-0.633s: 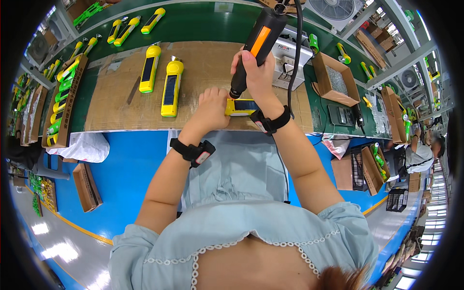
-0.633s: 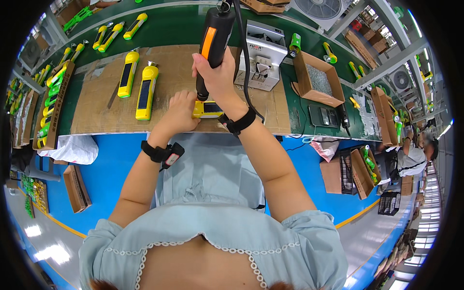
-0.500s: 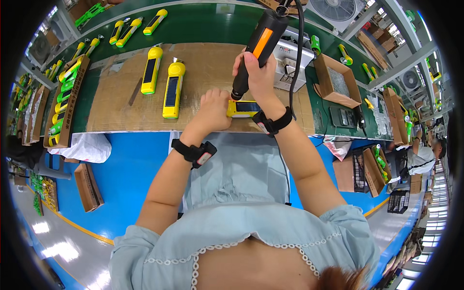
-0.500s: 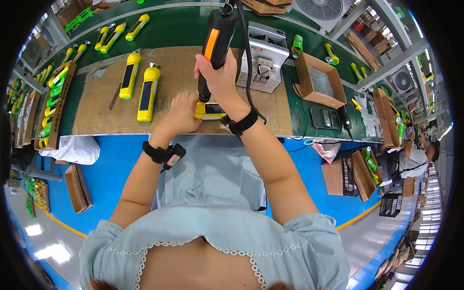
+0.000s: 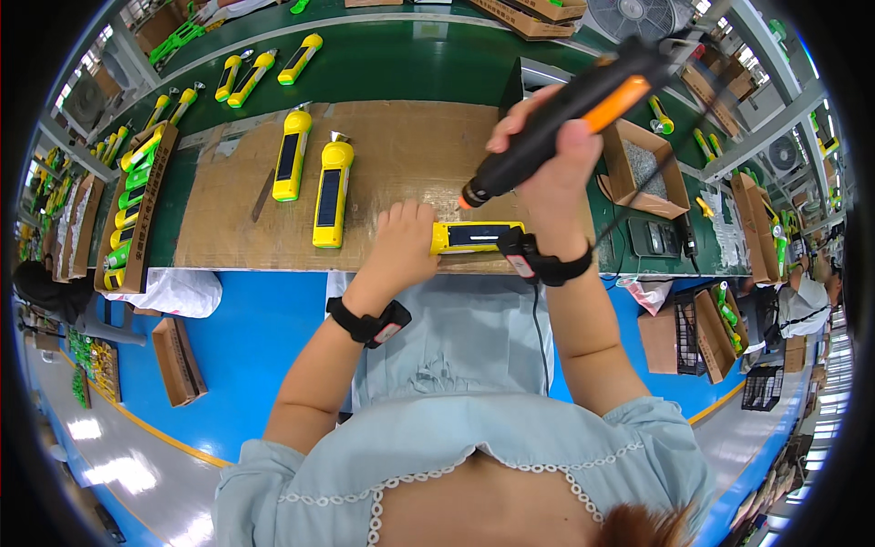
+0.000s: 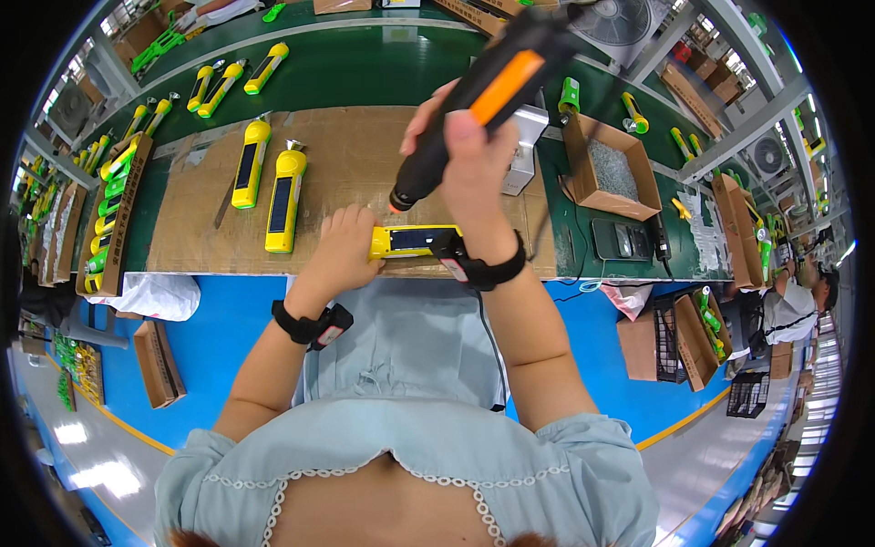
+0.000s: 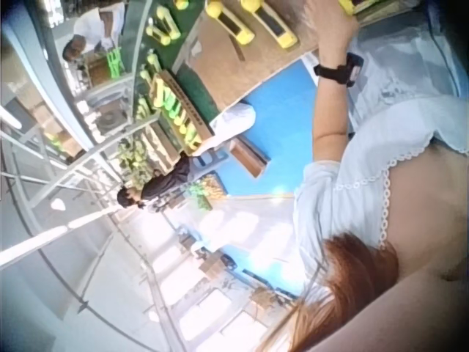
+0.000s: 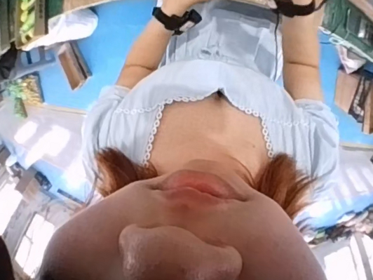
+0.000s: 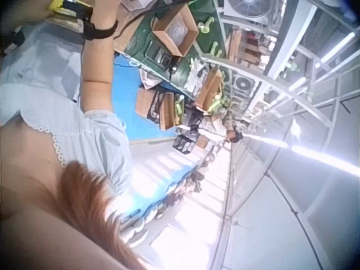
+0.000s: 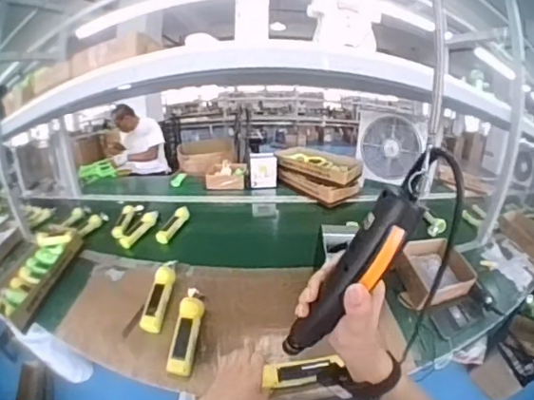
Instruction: Assembling components of yellow and green handheld flashlights on a production line.
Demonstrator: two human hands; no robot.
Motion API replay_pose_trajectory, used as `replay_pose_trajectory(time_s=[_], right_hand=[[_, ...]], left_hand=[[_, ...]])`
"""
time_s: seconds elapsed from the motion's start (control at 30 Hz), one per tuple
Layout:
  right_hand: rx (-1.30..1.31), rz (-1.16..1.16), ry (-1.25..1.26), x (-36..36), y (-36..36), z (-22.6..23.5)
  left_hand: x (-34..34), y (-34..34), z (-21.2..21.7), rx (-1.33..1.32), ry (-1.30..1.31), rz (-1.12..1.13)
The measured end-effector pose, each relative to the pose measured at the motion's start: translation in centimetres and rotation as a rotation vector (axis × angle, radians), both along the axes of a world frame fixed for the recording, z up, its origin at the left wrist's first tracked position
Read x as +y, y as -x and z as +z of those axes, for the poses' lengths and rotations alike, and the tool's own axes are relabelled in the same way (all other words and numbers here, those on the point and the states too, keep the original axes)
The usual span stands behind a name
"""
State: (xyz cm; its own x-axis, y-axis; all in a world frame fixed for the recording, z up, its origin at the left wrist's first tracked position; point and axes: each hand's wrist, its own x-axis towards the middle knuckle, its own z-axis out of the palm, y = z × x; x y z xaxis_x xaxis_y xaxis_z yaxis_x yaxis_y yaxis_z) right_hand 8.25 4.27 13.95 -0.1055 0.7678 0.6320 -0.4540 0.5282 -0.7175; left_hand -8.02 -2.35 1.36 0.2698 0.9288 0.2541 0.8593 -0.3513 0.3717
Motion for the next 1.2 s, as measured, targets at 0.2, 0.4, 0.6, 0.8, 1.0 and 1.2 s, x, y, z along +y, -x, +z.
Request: replay_pose_trajectory(time_s=[0.2,0.4,0.6,0.8,1.0,1.2], right_hand=[[0.111,-0.013,0.081,-1.7,-7.1,0.3],[0.022,-0.315,0.229,-5.5,-10.7,-6.8],[-0.021,-0.318,0.183,-5.2,-8.8,-6.8],[0.049,-0.281,0.214,-5.1,-9.5,-6.5],[0.033,-0.338,0.166,-3.5,-9.8,-7.2],[0.071,-0.457,-0.038,0.9,-10.2,-3.3]], left_hand=[[-1.8,1.2,0.1,0.153,-0.114,0.26],[3.9,0.0,0.1,0.437,0.009,0.498],[23.2,-4.6,1.5,0.016,0.178,0.589],[20.0,-6.1,3.0,0.107,0.066,0.315],[6.2,0.1,0.3,0.038,-0.207,0.368],[-1.1,5.5,0.1,0.087,-0.088,0.61]])
